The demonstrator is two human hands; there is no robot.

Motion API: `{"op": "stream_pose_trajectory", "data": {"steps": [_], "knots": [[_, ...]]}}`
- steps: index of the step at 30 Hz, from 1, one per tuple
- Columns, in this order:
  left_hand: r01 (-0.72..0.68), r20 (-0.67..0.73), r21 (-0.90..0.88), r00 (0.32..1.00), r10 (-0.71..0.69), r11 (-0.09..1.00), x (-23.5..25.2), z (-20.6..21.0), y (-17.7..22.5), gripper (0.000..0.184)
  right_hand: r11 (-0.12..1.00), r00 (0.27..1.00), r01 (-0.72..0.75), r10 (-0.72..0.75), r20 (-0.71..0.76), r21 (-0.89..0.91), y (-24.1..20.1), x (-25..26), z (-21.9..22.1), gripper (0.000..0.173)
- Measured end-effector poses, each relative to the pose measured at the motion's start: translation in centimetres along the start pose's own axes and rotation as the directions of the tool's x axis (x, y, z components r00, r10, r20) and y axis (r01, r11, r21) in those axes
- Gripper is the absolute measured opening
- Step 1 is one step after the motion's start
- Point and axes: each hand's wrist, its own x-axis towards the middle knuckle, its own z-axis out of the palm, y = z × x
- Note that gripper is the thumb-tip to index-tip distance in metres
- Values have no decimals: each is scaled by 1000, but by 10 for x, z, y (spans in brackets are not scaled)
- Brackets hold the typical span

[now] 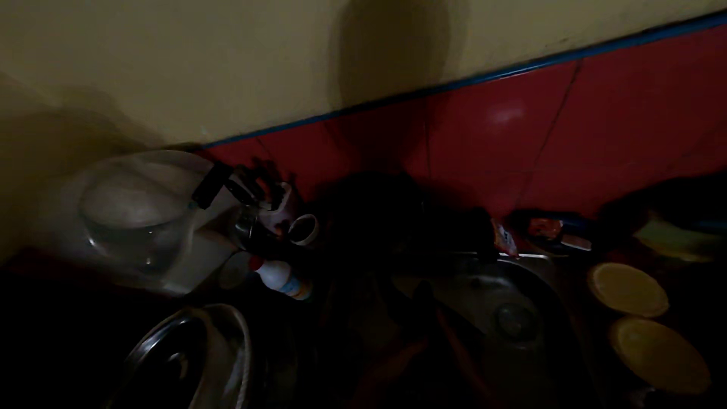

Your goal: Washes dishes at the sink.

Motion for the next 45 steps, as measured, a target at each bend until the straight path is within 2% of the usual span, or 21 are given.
{"op": "stream_pose_trajectory", "data": {"steps": [1, 2, 4, 6, 8, 12, 16, 22, 27, 30, 33, 39, 43, 45], "knots": [[-28, -10, 24, 1000, 29, 999, 5, 2, -1, 57, 996, 998, -68, 68, -3, -53, -9, -8, 7, 40], [-50, -43, 88, 998, 54, 995, 9, 4, -2, 56, 997, 1000, -16, 18, 15, -77, 3, -14, 9, 43], [-58, -126, 277, 987, 96, 959, 19, 7, -5, 54, 1000, 985, 22, -20, 172, -9, 31, -18, -8, 62], [5, -176, 418, 982, 76, 908, 25, 6, -8, 59, 996, 963, 32, -54, 264, 86, 59, -12, -24, 83], [69, -211, 470, 977, 36, 880, 29, 4, -12, 65, 995, 966, 21, -45, 256, 94, 76, -14, -32, 87], [95, -230, 561, 972, 45, 822, 41, -7, -20, 71, 995, 981, 103, -98, 167, -18, 107, -11, -31, 94], [172, -248, 668, 969, -1, 724, 49, -15, -18, 65, 1000, 989, 13, -16, 144, 21, 123, -18, -23, 90], [181, -190, 673, 979, -69, 718, 50, -25, -13, 59, 996, 978, 52, -65, 197, 72, 122, -16, -26, 95], [153, -171, 700, 984, -44, 697, 64, -33, -24, 52, 994, 981, 78, -90, 173, 79, 125, -10, -27, 94], [141, -162, 658, 986, -43, 740, 62, -30, -25, 54, 990, 988, 66, -82, 134, 122, 119, -14, -26, 93], [122, -180, 623, 984, -11, 772, 67, -25, -30, 59, 989, 985, 117, -127, 120, 86, 122, -13, -26, 93], [165, -191, 553, 979, -68, 817, 70, -19, -24, 50, 990, 989, 134, -131, 70, -41, 125, -8, -28, 102], [210, -236, 566, 968, -87, 797, 62, -17, -18, 46, 994, 990, 77, -85, 109, 73, 121, -6, -34, 96], [219, -251, 622, 965, -74, 752, 59, -18, -16, 49, 981, 990, 33, -59, 131, 192, 118, -9, -34, 97]]}}
